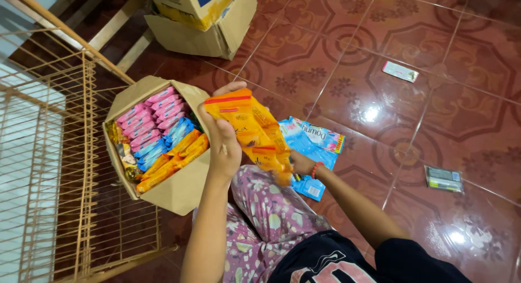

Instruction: Organizing various detergent packets, noodle packs, and snack bags into boxes and onto a metal rack in a backroom area.

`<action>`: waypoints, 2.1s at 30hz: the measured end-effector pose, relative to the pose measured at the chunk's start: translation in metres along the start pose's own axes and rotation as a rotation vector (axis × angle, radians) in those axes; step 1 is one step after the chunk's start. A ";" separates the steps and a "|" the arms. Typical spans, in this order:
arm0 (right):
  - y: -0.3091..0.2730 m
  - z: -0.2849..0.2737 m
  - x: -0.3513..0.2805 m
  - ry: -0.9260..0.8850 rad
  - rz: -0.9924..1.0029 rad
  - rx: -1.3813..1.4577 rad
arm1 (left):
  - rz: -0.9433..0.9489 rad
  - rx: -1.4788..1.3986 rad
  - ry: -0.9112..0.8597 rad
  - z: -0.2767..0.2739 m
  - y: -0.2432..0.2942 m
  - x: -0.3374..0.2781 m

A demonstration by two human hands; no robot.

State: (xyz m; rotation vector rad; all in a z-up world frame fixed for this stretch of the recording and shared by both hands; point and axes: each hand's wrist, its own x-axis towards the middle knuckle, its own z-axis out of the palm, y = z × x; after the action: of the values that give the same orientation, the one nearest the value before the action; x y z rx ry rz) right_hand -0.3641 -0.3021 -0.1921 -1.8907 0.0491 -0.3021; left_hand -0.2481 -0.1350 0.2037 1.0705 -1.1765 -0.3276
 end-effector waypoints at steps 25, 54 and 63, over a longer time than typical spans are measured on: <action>-0.113 -0.036 0.050 0.180 0.078 1.917 | -0.331 -0.250 -0.151 0.026 -0.036 -0.035; -0.267 0.011 0.083 0.213 -0.150 0.326 | -0.250 0.161 0.425 -0.026 -0.110 -0.069; -0.256 0.055 0.097 -0.019 -0.178 0.588 | -0.504 -0.145 0.789 -0.097 -0.091 -0.051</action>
State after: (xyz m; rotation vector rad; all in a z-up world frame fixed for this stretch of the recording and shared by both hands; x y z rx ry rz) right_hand -0.2873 -0.1824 0.0484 -1.3139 -0.2024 -0.3725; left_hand -0.1572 -0.0954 0.1016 1.1983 -0.1713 -0.3253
